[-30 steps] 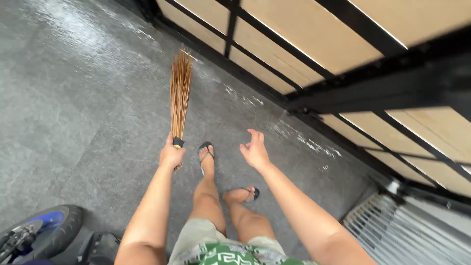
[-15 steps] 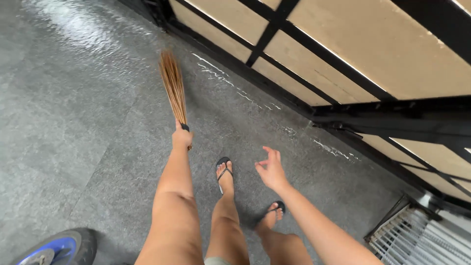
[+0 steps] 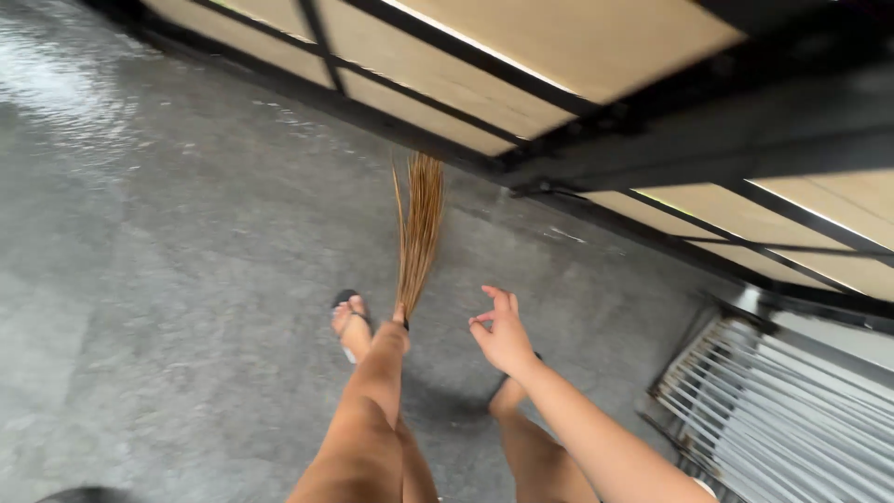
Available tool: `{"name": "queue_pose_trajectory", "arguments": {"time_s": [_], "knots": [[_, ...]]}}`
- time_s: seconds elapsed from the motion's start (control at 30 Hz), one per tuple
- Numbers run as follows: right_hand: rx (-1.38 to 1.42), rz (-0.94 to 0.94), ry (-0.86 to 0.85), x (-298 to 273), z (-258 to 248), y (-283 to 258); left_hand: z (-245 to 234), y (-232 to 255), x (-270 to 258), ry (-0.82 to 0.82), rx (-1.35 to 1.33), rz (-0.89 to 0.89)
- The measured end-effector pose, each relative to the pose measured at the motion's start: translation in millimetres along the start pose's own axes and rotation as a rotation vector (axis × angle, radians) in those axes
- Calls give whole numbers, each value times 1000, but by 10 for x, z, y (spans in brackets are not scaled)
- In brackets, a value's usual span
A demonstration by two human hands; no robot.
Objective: The person picks up a broom and sweeps water across the floor, then stops to pick up a fallen stick and place it back into the broom before continuing to sweep.
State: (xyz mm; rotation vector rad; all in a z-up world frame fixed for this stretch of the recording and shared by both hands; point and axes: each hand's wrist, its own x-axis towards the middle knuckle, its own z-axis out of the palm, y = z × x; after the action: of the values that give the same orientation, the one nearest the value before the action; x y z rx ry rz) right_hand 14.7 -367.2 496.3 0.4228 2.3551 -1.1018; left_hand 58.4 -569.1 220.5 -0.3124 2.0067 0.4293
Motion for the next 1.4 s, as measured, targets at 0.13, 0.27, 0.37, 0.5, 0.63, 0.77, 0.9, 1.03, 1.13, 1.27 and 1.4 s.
{"name": "queue_pose_trajectory", "arguments": {"time_s": [0.13, 0.27, 0.37, 0.5, 0.63, 0.77, 0.9, 1.03, 1.13, 1.27, 1.4], "knots": [[41, 47, 26, -322, -741, 767, 917, 1057, -516, -195, -95, 17], [41, 84, 69, -617, -1431, 1651, 1546, 2131, -1320, -257, -311, 58], [-7, 47, 114, -800, -1763, 2184, 1314, 2437, -2268, -99, -532, 104], [-14, 82, 117, -1007, -2143, 2625, 1317, 2031, -2602, 70, -494, 129], [23, 189, 114, -1055, -2357, 2746, 757, 1846, -3011, 147, -458, -90], [32, 212, 145, -1030, -2431, 2688, 798, 1346, -2297, 308, -562, -152], [72, 178, 165, -1037, -2445, 2677, 1274, 1436, -1246, 295, -749, -202], [70, 135, 205, -960, -2449, 2794, 2301, 2175, -517, 39, -296, -15], [49, 136, 207, -969, -2424, 2972, 3030, 2762, -424, 31, 0, 201], [43, 117, 149, -899, -2508, 2949, 1979, 3631, -1864, -170, -406, 58], [18, 46, 89, -817, -2762, 3038, 1720, 4044, -2617, -188, -602, 62]]}}
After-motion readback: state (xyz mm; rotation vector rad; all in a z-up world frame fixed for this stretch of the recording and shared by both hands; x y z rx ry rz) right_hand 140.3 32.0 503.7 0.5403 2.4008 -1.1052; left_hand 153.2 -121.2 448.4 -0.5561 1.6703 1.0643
